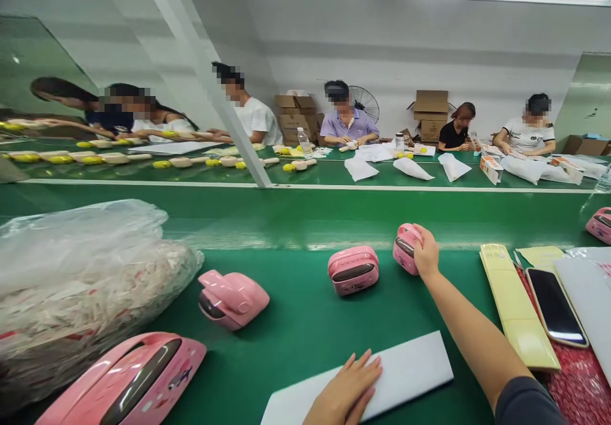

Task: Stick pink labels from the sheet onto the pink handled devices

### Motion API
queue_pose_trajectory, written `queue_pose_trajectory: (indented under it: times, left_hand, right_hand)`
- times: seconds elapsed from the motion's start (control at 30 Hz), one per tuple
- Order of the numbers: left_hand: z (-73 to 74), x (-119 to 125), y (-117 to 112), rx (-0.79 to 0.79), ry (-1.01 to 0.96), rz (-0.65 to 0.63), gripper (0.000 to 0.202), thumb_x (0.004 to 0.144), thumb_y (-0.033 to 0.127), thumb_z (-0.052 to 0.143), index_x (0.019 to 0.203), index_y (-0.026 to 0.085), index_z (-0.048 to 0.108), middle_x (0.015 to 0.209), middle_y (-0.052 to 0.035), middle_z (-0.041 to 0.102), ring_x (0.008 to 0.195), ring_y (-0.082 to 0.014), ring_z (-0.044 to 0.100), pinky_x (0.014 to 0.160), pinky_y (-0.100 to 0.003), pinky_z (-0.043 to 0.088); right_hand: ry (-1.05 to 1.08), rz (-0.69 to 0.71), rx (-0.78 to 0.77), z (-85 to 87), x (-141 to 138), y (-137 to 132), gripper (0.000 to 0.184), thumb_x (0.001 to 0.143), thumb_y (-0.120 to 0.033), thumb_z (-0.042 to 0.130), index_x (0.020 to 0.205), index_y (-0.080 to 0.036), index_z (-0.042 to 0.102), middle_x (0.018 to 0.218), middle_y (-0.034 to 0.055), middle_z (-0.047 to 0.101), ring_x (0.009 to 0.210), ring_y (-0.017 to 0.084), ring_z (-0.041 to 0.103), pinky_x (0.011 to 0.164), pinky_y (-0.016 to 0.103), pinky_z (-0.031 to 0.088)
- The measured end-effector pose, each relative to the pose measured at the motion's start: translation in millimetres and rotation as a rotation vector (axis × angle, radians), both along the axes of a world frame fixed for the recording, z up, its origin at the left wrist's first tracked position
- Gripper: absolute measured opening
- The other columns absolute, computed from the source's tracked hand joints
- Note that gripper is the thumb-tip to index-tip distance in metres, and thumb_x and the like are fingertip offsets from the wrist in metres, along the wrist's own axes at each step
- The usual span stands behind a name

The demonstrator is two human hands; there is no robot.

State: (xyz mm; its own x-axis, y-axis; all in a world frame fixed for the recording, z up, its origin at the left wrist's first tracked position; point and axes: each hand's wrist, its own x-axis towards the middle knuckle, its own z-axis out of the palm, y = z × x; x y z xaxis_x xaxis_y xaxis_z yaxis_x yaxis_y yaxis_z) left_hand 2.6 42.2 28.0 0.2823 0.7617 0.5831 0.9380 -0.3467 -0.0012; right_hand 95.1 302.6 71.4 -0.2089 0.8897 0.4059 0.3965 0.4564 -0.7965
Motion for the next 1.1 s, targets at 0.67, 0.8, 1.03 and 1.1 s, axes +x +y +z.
queue_pose_trajectory:
  times: [0.67, 0.8, 1.03, 1.1]
  left_hand:
    - [-18.6, 30, 38, -0.001, 0.092, 0.419, 0.035, 0.079, 0.0, 0.032, 0.089, 0.009, 0.064, 0.072, -0.0088, 0.066, 0.063, -0.0182, 0.063, 0.061, -0.031, 0.054]
    - [-31.5, 32, 39, 0.029, 0.113, 0.441, 0.039, 0.078, 0.001, 0.032, 0.099, 0.009, 0.063, 0.093, -0.0126, 0.069, 0.087, -0.0213, 0.064, 0.078, -0.034, 0.052]
    - [-32.4, 3, 13, -0.067, 0.164, 0.413, 0.053, 0.077, 0.001, 0.024, 0.113, 0.015, 0.061, 0.111, -0.0101, 0.066, 0.107, -0.0223, 0.058, 0.091, -0.039, 0.045]
    - [-30.1, -19, -4, -0.19, 0.165, 0.469, 0.055, 0.078, 0.001, 0.022, 0.117, 0.015, 0.059, 0.117, -0.0099, 0.064, 0.112, -0.0218, 0.055, 0.093, -0.04, 0.044]
  right_hand:
    - [-0.662, 0.416, 0.33, -56.8, 38, -166, 0.046, 0.089, -0.017, 0.036, 0.135, -0.019, 0.039, 0.141, 0.013, 0.039, 0.133, 0.027, 0.029, 0.103, 0.051, 0.033]
    - [-0.754, 0.402, 0.241, -56.7, 41, -176, 0.047, 0.092, -0.021, 0.033, 0.139, -0.019, 0.032, 0.143, 0.0141, 0.034, 0.135, 0.028, 0.025, 0.103, 0.057, 0.029]
    - [-0.848, 0.425, 0.118, -38.0, 67, -164, 0.056, 0.086, -0.016, 0.04, 0.141, -0.017, 0.027, 0.148, 0.0161, 0.021, 0.137, 0.031, 0.016, 0.104, 0.062, 0.02]
    - [-0.889, 0.424, 0.071, -36.2, 78, -158, 0.059, 0.084, -0.013, 0.04, 0.142, -0.017, 0.026, 0.148, 0.018, 0.017, 0.137, 0.032, 0.013, 0.103, 0.065, 0.017]
